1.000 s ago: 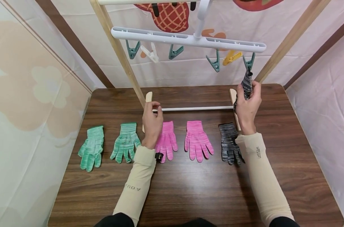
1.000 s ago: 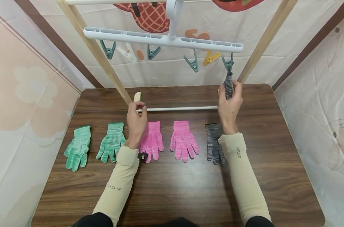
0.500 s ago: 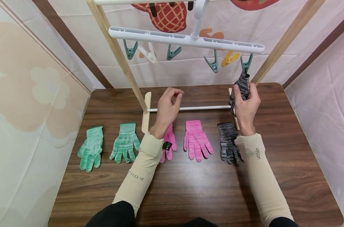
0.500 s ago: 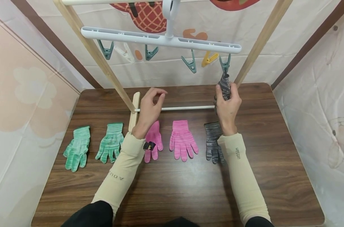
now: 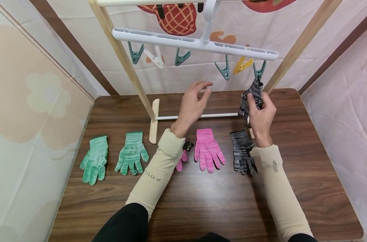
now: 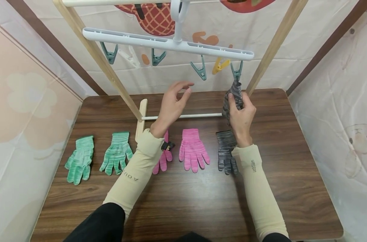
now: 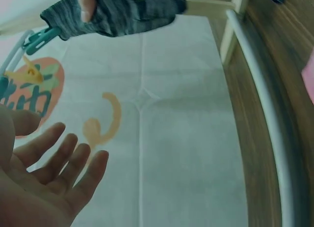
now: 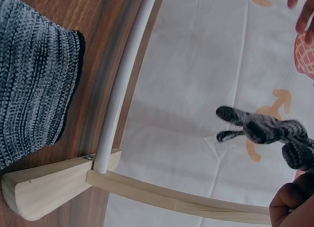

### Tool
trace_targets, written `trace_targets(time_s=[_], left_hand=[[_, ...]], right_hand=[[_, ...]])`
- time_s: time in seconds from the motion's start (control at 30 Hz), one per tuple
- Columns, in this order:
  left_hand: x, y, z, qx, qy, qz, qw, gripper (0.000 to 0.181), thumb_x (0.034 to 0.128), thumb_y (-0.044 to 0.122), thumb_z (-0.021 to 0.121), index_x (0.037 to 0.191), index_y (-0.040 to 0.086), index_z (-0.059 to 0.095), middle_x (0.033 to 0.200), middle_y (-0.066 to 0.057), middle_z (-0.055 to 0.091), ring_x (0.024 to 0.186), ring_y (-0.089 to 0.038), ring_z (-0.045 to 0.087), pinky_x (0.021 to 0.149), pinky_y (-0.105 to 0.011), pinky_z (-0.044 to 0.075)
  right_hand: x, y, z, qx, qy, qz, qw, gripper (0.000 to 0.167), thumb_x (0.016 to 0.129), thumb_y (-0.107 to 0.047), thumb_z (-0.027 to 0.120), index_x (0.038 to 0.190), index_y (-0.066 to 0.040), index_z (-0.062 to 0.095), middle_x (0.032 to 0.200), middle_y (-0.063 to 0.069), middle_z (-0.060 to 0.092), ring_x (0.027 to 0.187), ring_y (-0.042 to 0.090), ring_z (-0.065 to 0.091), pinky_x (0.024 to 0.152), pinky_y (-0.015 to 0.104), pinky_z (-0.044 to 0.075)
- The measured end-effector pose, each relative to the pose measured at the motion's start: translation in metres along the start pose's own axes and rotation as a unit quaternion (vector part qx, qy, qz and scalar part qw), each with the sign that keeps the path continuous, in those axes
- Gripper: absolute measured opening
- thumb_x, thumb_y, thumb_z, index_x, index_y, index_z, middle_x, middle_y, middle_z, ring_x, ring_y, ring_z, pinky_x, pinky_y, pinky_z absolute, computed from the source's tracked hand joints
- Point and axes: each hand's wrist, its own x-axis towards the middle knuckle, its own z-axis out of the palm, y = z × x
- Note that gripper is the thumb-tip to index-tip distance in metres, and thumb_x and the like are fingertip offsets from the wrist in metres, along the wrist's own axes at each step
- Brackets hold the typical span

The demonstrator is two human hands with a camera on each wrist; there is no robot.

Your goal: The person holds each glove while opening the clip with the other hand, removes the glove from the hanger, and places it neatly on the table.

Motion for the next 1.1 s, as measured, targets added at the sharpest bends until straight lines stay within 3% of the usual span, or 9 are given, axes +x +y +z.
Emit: trace_targets(time_s=[0.23,0.47,0.63,0.77,1.1], left_hand=[[0.015,0.014,0.008,-0.019,-0.034,0.005,0.9992,0.036,0.1077,0.026,0.058,0.140,0.013,0.066,0.143,-0.006,0.063,0.135,-0.020,0.058,0.098,-0.030,0.058],[0.023,0.022,0.011,-0.029,-0.062,-0.009,0.9976,0.039,0.1081,0.028,0.057,0.144,0.013,0.063,0.151,-0.005,0.058,0.139,-0.018,0.055,0.101,-0.030,0.056],[0.026,0.026,0.013,-0.031,-0.063,0.004,0.9975,0.038,0.1085,0.024,0.056,0.145,0.016,0.063,0.152,-0.005,0.057,0.138,-0.019,0.055,0.098,-0.029,0.056],[0.027,0.028,0.018,-0.052,-0.060,0.013,0.9968,0.039,0.1085,0.027,0.057,0.145,0.015,0.062,0.153,-0.007,0.057,0.137,-0.021,0.056,0.097,-0.029,0.056],[0.034,0.043,0.028,-0.088,-0.071,-0.015,0.9934,0.044,0.1088,0.033,0.056,0.150,0.018,0.058,0.154,-0.006,0.057,0.135,-0.017,0.059,0.103,-0.026,0.054]], right_hand=[[-0.012,-0.021,-0.005,-0.003,-0.037,-0.015,0.9992,0.021,0.097,-0.010,0.071,0.103,0.010,0.072,0.083,-0.013,0.070,0.072,-0.002,0.061,0.067,0.015,0.048],[-0.011,-0.003,-0.009,0.014,-0.058,0.000,0.9982,0.020,0.098,-0.011,0.072,0.103,0.009,0.073,0.084,-0.012,0.072,0.071,0.001,0.064,0.065,0.016,0.050],[-0.011,0.004,-0.008,-0.011,-0.059,-0.002,0.9982,0.021,0.098,-0.015,0.073,0.100,0.005,0.073,0.077,-0.013,0.068,0.064,0.000,0.058,0.060,0.016,0.045],[-0.017,-0.012,-0.007,0.001,-0.059,-0.005,0.9982,0.019,0.097,-0.010,0.072,0.100,0.009,0.072,0.076,-0.012,0.068,0.064,0.000,0.059,0.060,0.015,0.045],[-0.019,-0.021,-0.008,0.004,-0.058,-0.014,0.9982,0.020,0.096,-0.009,0.072,0.100,0.011,0.072,0.076,-0.014,0.068,0.065,-0.005,0.058,0.061,0.014,0.046]])
